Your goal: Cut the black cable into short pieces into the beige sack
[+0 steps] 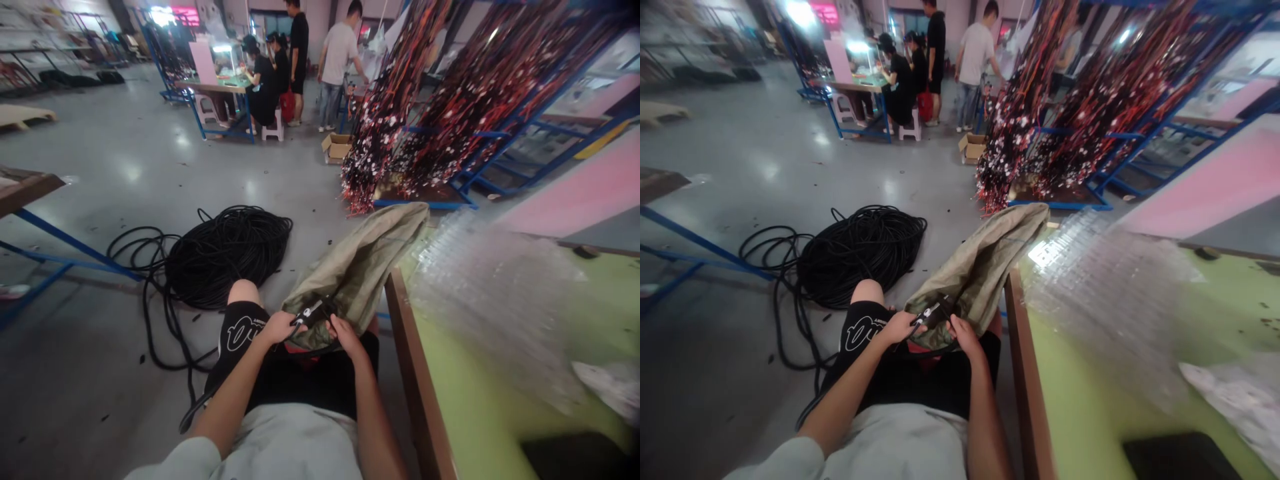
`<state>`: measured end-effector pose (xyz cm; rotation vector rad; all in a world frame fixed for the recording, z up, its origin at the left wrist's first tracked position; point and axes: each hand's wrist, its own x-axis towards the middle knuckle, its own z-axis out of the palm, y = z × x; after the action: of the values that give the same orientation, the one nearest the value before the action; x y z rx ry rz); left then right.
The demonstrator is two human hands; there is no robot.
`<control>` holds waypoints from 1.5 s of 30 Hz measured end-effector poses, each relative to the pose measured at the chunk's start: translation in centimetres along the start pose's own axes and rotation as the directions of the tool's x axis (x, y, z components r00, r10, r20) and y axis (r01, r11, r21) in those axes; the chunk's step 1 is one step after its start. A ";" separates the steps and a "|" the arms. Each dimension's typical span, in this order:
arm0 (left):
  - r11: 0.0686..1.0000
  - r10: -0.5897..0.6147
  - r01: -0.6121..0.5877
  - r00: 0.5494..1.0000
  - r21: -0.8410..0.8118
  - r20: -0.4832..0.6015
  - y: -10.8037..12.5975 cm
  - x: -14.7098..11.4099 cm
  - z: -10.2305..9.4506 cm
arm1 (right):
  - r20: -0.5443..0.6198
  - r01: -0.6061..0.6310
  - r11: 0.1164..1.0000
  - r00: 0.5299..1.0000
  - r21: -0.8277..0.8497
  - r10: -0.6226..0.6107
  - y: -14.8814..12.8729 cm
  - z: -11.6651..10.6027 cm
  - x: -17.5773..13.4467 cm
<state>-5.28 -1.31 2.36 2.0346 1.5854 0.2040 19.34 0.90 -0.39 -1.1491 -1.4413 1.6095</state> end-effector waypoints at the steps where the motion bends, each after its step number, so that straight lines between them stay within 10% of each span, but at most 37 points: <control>1: 1.000 -0.013 0.013 1.000 -0.006 -0.002 0.3 -0.2 -0.2 | 0.000 0.001 1.000 1.000 0.017 -0.001 -0.1 -0.1 0.1; 9: 0.964 -0.221 0.217 0.975 0.153 0.010 2.5 -1.6 -0.5 | -0.153 0.068 0.986 0.987 0.149 -0.045 0.1 0.3 0.4; 24: 0.977 -0.015 0.033 0.996 -0.212 0.084 0.6 -1.9 -0.3 | -0.249 0.108 0.986 0.966 0.130 -0.073 0.8 2.0 0.9; 45: 0.989 0.058 -0.046 0.995 -0.139 0.085 -0.4 -0.6 0.9 | -0.160 -0.067 0.968 0.981 0.242 0.108 0.1 1.5 -0.1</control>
<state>-5.38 -2.11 1.54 1.9532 1.4254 0.2317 18.04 0.21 -0.48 -1.1933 -1.0708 1.6471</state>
